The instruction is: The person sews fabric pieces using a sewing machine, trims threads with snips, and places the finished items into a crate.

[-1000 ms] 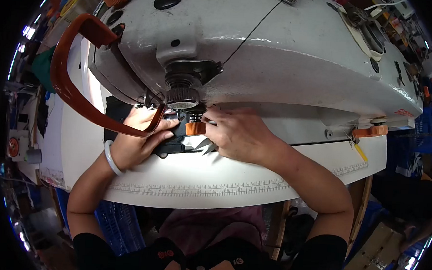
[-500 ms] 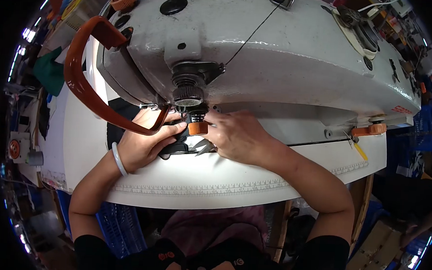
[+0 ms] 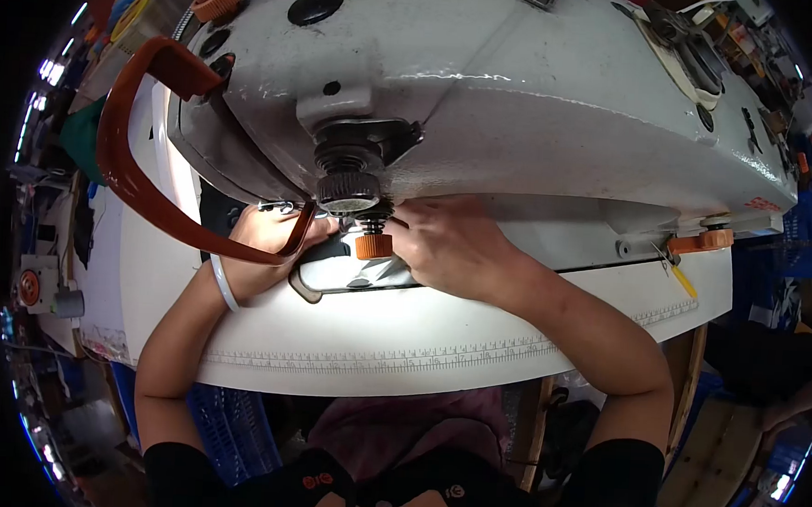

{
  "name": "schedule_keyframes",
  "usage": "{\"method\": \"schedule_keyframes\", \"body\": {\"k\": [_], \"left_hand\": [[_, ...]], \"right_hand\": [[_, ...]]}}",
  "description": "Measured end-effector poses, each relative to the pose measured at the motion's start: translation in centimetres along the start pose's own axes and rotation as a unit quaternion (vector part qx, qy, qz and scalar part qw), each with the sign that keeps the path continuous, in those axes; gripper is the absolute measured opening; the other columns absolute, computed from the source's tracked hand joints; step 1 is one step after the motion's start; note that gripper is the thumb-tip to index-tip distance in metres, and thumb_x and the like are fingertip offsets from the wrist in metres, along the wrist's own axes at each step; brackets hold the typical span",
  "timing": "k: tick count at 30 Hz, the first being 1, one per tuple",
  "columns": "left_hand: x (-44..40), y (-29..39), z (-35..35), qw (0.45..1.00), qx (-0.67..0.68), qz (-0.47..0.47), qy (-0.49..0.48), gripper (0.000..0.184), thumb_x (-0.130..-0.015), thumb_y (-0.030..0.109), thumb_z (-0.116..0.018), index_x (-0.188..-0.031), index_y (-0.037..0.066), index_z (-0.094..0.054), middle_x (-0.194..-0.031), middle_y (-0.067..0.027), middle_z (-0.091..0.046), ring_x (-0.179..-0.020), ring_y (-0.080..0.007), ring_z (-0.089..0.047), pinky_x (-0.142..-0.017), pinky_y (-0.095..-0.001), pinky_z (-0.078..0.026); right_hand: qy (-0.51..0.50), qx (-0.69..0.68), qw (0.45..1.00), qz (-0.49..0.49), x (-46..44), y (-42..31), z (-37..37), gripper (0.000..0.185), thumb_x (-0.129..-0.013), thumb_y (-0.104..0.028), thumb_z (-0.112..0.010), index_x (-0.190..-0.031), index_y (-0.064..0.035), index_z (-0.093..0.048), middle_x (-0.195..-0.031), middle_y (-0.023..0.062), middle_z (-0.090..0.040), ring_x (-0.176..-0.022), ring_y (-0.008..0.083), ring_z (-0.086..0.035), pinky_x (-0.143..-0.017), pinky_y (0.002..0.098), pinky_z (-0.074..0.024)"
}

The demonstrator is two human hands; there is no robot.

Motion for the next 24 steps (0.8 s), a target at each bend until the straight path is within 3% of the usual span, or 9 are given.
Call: {"method": "schedule_keyframes", "body": {"k": [5, 11, 14, 19, 24], "left_hand": [[-0.41, -0.65, 0.5, 1.0, -0.01, -0.029, 0.005, 0.02, -0.085, 0.008, -0.07, -0.105, 0.005, -0.073, -0.109, -0.0152, -0.068, -0.115, -0.0385, -0.059, -0.104, -0.0479, -0.043], [-0.48, -0.96, 0.45, 1.0, -0.014, 0.003, -0.005, 0.018, -0.087, 0.011, -0.068, -0.104, 0.008, -0.075, -0.11, -0.0128, -0.069, -0.115, -0.0331, -0.06, -0.11, -0.0498, -0.039], [-0.21, -0.98, 0.15, 0.999, -0.046, 0.022, -0.012, 0.018, -0.089, 0.013, -0.067, -0.104, 0.01, -0.075, -0.104, -0.01, -0.068, -0.111, -0.0289, -0.062, -0.112, -0.0513, -0.037], [-0.11, -0.93, -0.05, 0.993, -0.05, 0.089, -0.059, 0.015, -0.089, 0.015, -0.067, -0.101, 0.01, -0.074, -0.088, -0.0062, -0.063, -0.097, -0.026, -0.063, -0.112, -0.0533, -0.036], [-0.01, -0.78, -0.25, 0.996, -0.059, 0.064, -0.022, 0.012, -0.088, 0.015, -0.068, -0.098, 0.009, -0.073, -0.086, -0.0053, -0.06, -0.095, -0.0254, -0.062, -0.112, -0.0536, -0.037]], "right_hand": [[-0.028, 0.005, 0.999, -0.03, 0.18, 0.18, -0.36, 0.009, -0.076, -0.003, -0.062, -0.083, 0.0002, -0.065, -0.086, 0.0109, -0.066, -0.076, 0.0247, -0.069, -0.064, 0.0401, -0.0572], [-0.039, -0.013, 0.997, -0.072, 0.01, 0.09, 0.13, 0.014, -0.07, -0.005, -0.065, -0.084, -0.0013, -0.065, -0.084, 0.0116, -0.066, -0.074, 0.0291, -0.067, -0.067, 0.0427, -0.0549], [-0.041, -0.017, 0.995, -0.089, 0.28, 0.69, -0.34, 0.02, -0.066, -0.006, -0.066, -0.086, -0.0045, -0.065, -0.08, 0.0114, -0.066, -0.071, 0.0314, -0.066, -0.067, 0.0442, -0.0534], [-0.065, -0.021, 0.993, -0.094, 0.04, 0.31, 0.07, 0.024, -0.071, -0.004, -0.063, -0.095, -0.0018, -0.063, -0.085, 0.0119, -0.066, -0.077, 0.0291, -0.067, -0.066, 0.0422, -0.0552], [-0.073, -0.008, 0.993, -0.098, 0.04, 0.31, 0.18, 0.024, -0.07, -0.004, -0.063, -0.095, -0.0022, -0.063, -0.082, 0.0124, -0.065, -0.076, 0.0295, -0.068, -0.065, 0.0422, -0.0551]]}}
Point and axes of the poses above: each hand's wrist, its own x-axis away from the middle knuckle, its own z-axis out of the back of the hand, y = z × x, the point moved 4 cm from there along -x, towards the middle knuckle
